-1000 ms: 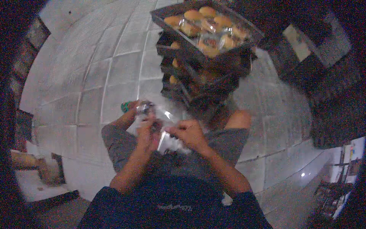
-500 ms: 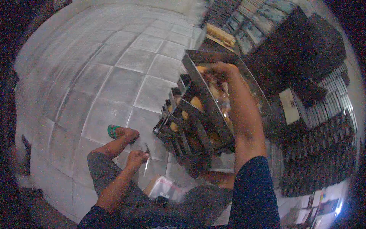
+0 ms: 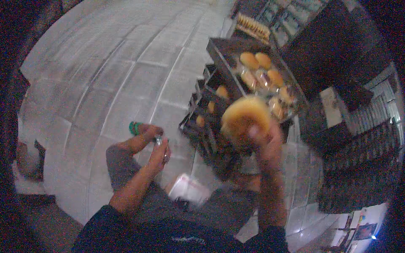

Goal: The person sits on the floor and packages round buns one by one into clear plastic bags. They pick each bun from a metal tray on a rolling rack, place it into a bag, and set the packaged bun back on the tray.

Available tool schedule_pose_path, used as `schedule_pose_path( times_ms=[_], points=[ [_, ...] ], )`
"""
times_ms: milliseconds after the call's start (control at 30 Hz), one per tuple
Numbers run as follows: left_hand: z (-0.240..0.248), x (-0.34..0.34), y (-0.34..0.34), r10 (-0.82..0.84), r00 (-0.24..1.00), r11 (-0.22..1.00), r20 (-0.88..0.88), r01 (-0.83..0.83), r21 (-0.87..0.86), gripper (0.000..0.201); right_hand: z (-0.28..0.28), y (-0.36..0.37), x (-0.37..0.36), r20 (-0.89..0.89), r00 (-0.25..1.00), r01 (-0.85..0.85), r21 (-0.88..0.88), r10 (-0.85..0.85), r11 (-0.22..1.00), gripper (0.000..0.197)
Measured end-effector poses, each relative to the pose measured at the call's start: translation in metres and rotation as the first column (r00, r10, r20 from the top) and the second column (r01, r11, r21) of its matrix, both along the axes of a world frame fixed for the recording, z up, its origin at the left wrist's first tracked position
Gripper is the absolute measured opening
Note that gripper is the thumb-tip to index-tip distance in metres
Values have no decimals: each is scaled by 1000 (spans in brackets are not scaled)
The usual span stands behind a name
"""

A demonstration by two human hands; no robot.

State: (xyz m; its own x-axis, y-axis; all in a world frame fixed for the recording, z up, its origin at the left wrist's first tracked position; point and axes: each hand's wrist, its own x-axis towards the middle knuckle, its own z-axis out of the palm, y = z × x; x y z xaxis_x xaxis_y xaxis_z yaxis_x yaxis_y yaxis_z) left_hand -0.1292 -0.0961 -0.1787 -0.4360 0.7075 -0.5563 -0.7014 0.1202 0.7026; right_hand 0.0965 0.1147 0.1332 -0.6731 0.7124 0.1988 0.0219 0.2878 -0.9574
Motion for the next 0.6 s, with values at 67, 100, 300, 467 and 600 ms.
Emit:
schedule_pose_path(
  times_ms=[67, 100, 300, 467, 600],
  points=[
    [21, 22, 1, 53, 956, 974, 288, -114, 198, 44, -67, -97, 52, -21, 1000, 10, -462, -22, 887, 55],
    [32, 32, 0, 31, 922, 967, 385, -126, 224, 45, -102, -125, 70, 43, 998, 66, -637, -50, 768, 54],
    [93, 98, -34, 98, 952, 951, 290, -175, 254, 44, -116, -220, 71, 30, 937, 335, 194, -347, 922, 41],
    [177, 138, -32, 159, 928, 975, -336, -95, 198, 41, -104, -179, 60, -12, 927, 371, -138, -376, 918, 44],
    [187, 148, -38, 146, 929, 952, -341, -39, 302, 37, -103, -170, 84, -58, 956, 254, -335, -289, 908, 39]
  ],
)
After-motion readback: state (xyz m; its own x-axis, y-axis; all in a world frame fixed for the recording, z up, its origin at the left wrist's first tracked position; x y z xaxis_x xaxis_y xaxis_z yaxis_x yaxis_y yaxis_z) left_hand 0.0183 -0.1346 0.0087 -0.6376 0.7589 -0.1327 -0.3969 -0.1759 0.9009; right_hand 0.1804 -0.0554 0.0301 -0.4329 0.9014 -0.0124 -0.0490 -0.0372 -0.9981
